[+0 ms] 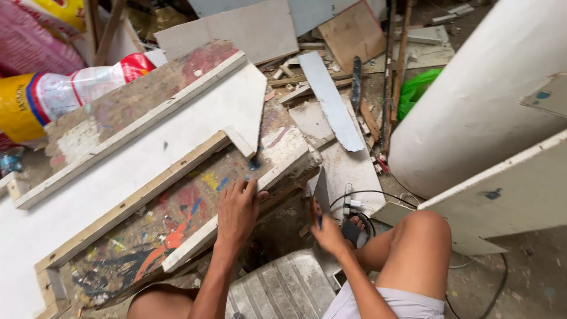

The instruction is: Using a hand saw to cut a strip of material and fitting it into a larger frame assembly.

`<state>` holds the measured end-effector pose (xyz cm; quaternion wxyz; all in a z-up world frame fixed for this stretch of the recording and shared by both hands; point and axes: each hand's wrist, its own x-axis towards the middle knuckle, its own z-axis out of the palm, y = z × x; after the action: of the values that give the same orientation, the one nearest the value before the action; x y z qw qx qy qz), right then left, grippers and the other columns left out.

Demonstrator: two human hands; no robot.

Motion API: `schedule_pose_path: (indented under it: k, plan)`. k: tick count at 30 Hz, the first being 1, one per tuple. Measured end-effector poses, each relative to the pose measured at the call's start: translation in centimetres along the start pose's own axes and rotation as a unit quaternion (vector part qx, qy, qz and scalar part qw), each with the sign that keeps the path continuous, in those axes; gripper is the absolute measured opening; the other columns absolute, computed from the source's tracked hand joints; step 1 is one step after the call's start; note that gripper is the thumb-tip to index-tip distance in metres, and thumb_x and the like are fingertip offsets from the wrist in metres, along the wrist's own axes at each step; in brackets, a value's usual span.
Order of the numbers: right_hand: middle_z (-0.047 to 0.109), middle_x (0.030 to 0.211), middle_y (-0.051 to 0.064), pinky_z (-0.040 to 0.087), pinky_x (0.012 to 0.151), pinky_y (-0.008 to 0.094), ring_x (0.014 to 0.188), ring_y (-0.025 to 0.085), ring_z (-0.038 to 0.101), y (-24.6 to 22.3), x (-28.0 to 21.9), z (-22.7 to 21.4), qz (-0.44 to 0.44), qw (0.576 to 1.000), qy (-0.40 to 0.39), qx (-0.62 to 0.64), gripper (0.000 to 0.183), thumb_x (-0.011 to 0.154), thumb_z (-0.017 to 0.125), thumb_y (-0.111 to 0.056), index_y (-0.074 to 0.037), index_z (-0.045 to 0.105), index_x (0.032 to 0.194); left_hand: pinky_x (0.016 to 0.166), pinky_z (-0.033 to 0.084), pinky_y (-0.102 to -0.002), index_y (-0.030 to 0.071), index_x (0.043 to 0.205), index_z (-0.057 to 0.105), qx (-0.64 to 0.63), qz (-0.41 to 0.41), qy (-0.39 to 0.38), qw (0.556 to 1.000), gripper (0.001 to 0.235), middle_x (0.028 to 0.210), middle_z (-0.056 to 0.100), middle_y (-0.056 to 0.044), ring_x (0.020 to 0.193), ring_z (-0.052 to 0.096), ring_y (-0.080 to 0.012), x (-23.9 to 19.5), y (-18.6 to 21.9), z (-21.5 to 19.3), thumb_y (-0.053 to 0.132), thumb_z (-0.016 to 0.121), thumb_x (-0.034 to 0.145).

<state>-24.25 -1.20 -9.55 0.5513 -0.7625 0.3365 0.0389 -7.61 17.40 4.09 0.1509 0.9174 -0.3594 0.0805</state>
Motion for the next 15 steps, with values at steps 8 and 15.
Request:
schedule_pose_path:
  k: [8,15]
  plan:
    - [0.074,0.113,0.026,0.058,0.093,0.056,0.113,0.044,0.070,-3.1,-1.6,1.9,0.016,0.981,-0.110,-0.160,0.051,0.088,0.067,-0.035,0.002,0.068,0.123,0.094,0.043,-0.048,0.030,0.108,0.063,0.170,0.098,0.022,0.980,0.020,0.104,0.069,0.003,0.104,0.067,-0.0233,10.6,-7.3,-5.4,0.036,0.072,0.091]
    - [0.074,0.091,0.011,0.045,0.068,0.042,0.084,0.032,0.069,1.0,0.3,3.0,-0.011,0.977,-0.113,-0.183,0.032,0.093,0.063,-0.040,-0.013,0.066,0.110,0.100,0.055,-0.056,0.019,0.121,0.069,0.235,0.250,-0.114,0.932,0.026,0.101,0.067,-0.003,0.100,0.065,-0.0231,25.2,-9.1,-2.4,0.007,0.066,0.098]
